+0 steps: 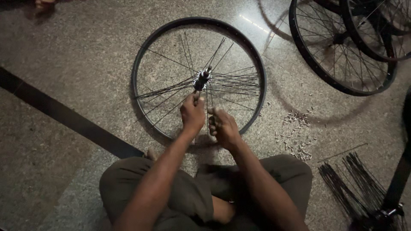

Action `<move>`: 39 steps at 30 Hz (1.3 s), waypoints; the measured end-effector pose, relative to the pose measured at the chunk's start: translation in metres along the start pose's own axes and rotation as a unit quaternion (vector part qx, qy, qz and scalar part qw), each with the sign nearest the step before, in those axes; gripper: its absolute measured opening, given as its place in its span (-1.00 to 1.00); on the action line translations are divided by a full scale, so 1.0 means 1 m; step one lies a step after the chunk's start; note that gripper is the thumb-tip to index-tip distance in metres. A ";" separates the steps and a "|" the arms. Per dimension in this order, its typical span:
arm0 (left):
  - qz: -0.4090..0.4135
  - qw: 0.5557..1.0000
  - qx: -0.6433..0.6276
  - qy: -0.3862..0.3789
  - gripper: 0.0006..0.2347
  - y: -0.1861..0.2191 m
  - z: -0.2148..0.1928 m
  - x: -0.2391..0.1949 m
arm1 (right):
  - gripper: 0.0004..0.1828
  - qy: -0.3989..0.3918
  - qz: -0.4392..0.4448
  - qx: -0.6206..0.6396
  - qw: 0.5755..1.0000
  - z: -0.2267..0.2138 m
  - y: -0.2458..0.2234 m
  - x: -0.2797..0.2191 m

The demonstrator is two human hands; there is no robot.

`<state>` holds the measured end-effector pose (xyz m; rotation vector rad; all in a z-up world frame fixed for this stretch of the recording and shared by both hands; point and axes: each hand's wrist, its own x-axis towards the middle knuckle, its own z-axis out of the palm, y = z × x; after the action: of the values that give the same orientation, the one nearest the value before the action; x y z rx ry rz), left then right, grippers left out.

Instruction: The person sits on the floor and assembles a bicycle wheel by inserting spokes into the hub and rim. They thread the spoke ends through the rim holes and secure them with nipples, working systematically around the wheel. The person handles the wheel, spokes, and nipples by hand.

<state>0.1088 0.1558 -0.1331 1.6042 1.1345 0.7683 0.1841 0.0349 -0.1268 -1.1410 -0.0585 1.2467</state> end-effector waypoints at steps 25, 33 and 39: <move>0.049 0.891 0.368 -0.261 -0.76 0.015 -0.061 -0.010 | -0.61 -0.023 -0.129 -0.461 0.878 -0.005 -0.015 -0.006; 0.182 0.716 0.575 -0.352 -0.83 -0.058 -0.053 -0.052 | -0.57 -0.033 -0.135 -0.437 0.889 -0.003 -0.019 -0.002; 0.105 0.793 0.422 -0.427 -0.75 -0.033 -0.073 -0.036 | -0.57 -0.056 -0.124 -0.473 0.871 -0.011 -0.040 0.000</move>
<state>0.0214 0.1507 -0.1398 2.4602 0.6040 -0.4745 0.2192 0.0327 -0.1044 -1.8144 -0.9670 1.0437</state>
